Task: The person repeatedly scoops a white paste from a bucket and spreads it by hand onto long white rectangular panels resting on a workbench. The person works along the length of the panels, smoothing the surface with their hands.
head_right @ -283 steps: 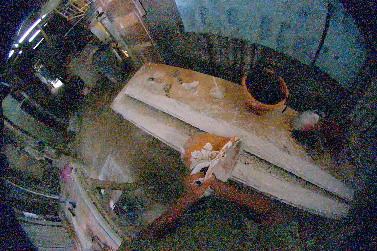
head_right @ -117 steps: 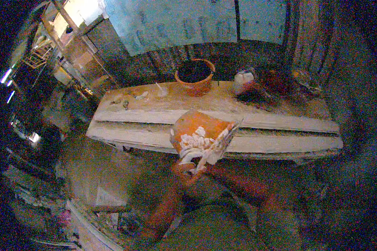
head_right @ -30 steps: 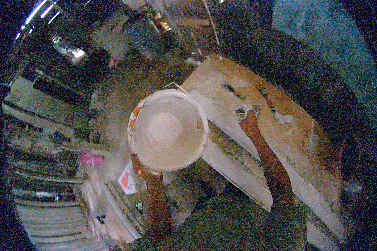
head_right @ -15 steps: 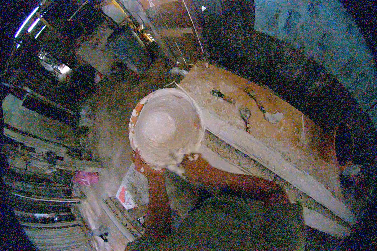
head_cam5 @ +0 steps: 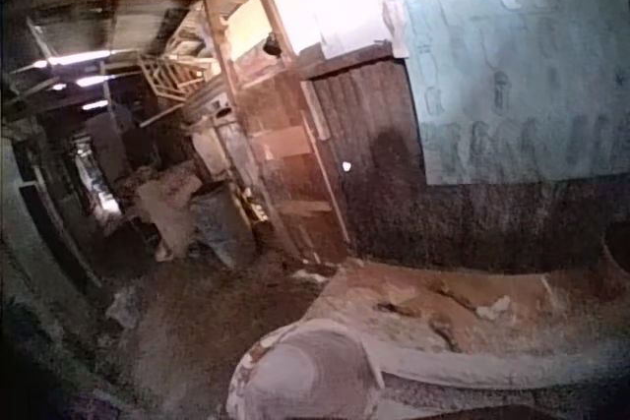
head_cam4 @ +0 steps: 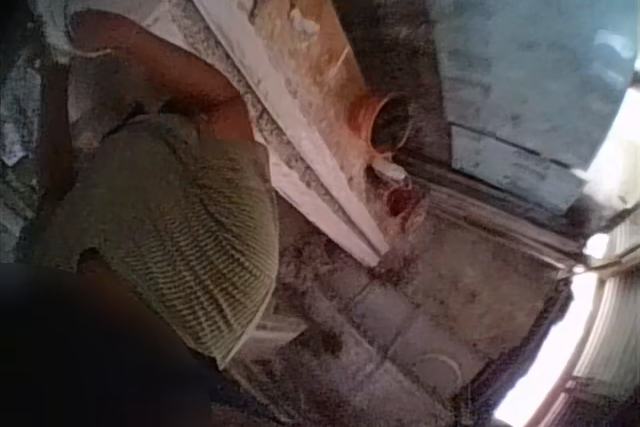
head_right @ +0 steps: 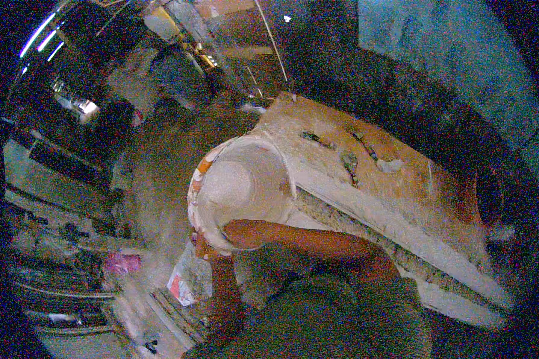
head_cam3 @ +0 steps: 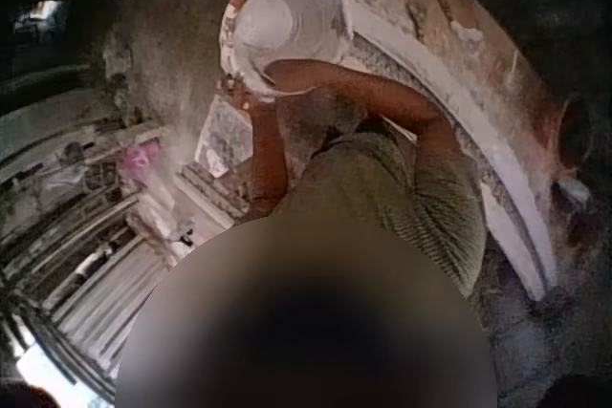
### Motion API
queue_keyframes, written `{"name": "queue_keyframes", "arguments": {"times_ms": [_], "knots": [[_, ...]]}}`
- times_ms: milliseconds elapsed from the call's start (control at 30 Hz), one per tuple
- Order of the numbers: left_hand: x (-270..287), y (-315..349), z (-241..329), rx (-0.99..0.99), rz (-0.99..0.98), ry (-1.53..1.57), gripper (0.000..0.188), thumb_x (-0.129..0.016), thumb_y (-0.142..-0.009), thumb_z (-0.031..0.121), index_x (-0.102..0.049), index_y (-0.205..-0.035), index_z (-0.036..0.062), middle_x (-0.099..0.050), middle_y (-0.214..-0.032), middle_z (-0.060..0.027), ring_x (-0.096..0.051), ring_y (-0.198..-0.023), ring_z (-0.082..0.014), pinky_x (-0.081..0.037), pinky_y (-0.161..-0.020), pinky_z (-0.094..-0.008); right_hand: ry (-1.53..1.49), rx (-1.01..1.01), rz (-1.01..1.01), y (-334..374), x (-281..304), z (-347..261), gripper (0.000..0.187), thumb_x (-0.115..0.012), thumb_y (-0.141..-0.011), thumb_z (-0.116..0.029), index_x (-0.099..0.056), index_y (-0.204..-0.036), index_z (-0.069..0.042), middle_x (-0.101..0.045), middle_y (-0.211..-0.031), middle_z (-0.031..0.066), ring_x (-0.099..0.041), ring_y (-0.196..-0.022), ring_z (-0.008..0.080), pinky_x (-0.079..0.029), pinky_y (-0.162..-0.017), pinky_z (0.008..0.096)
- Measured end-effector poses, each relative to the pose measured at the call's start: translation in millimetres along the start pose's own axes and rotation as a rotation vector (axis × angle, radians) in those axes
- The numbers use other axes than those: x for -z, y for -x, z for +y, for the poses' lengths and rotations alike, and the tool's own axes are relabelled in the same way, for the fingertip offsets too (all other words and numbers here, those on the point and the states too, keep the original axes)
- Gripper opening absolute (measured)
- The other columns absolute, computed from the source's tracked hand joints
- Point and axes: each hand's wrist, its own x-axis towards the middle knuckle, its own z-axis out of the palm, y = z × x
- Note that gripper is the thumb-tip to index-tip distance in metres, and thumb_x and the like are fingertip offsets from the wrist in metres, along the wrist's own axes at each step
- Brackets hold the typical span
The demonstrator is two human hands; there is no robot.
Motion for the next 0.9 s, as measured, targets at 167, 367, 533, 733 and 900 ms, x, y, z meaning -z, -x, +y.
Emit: {"name": "queue_keyframes", "arguments": {"times_ms": [167, 367, 533, 733, 900], "knots": [[21.2, -1.9, 5.0, -0.909, -0.17, -0.457, 0.05, -0.074, -0.077, 0.009, -0.049, -0.121, 0.0082, -0.059, -0.124, -0.0151, -0.059, -0.108, -0.03, -0.049, -0.099, -0.0523, 0.107, -0.015, 0.064, 13.2, 49.0, -13.1, 0.041, -0.051, -0.093, -0.017, -0.061, -0.122, 0.01, -0.067, -0.12, 0.0304, -0.069, -0.108, 0.0414, -0.053, -0.096, 0.0505], [22.0, 36.8, 22.9, 0.208, 0.02, 0.042, 0.036, -0.072, -0.081, 0.01, -0.053, -0.112, 0.0085, -0.06, -0.118, -0.0157, -0.058, -0.11, -0.0283, -0.052, -0.096, -0.0501, 0.405, -0.006, 0.375, -1.4, 20.1, -67.9, 0.041, -0.054, -0.091, -0.017, -0.061, -0.122, 0.009, -0.067, -0.12, 0.0302, -0.07, -0.106, 0.0418, -0.054, -0.095, 0.051], [20.0, 23.2, 61.1, -0.253, -0.198, -0.463, 0.028, -0.072, -0.088, 0.01, -0.055, -0.11, 0.0065, -0.059, -0.115, -0.0149, -0.059, -0.107, -0.0278, -0.053, -0.092, -0.0481, 1.073, 0.206, -0.008, 31.3, 57.1, -21.8, 0.044, -0.059, -0.091, -0.022, -0.061, -0.124, 0.008, -0.068, -0.118, 0.0256, -0.07, -0.111, 0.0348, -0.057, -0.091, 0.0444], [-18.7, 29.6, 78.7, -0.68, -0.272, -0.331, 0.024, -0.074, -0.088, 0.011, -0.062, -0.109, 0.0056, -0.061, -0.108, -0.0138, -0.059, -0.106, -0.0263, -0.054, -0.087, -0.0469, 1.185, 0.149, 0.114, 25.2, 41.4, 19.9, 0.035, -0.049, -0.096, -0.02, -0.064, -0.117, 0.005, -0.068, -0.114, 0.0253, -0.072, -0.096, 0.0387, -0.061, -0.085, 0.0483], [-27.0, 39.4, 88.8, 0.249, -0.129, 0.09, 0.028, -0.073, -0.086, 0.008, -0.063, -0.112, 0.0043, -0.063, -0.11, -0.017, -0.061, -0.103, -0.0278, -0.054, -0.088, -0.0477, 1.069, -0.013, -0.145, 36.2, 20.1, 21.6, 0.055, -0.054, -0.098, -0.036, -0.058, -0.134, 0.005, -0.056, -0.137, 0.0296, -0.061, -0.123, 0.0446, -0.053, -0.099, 0.0567]]}}
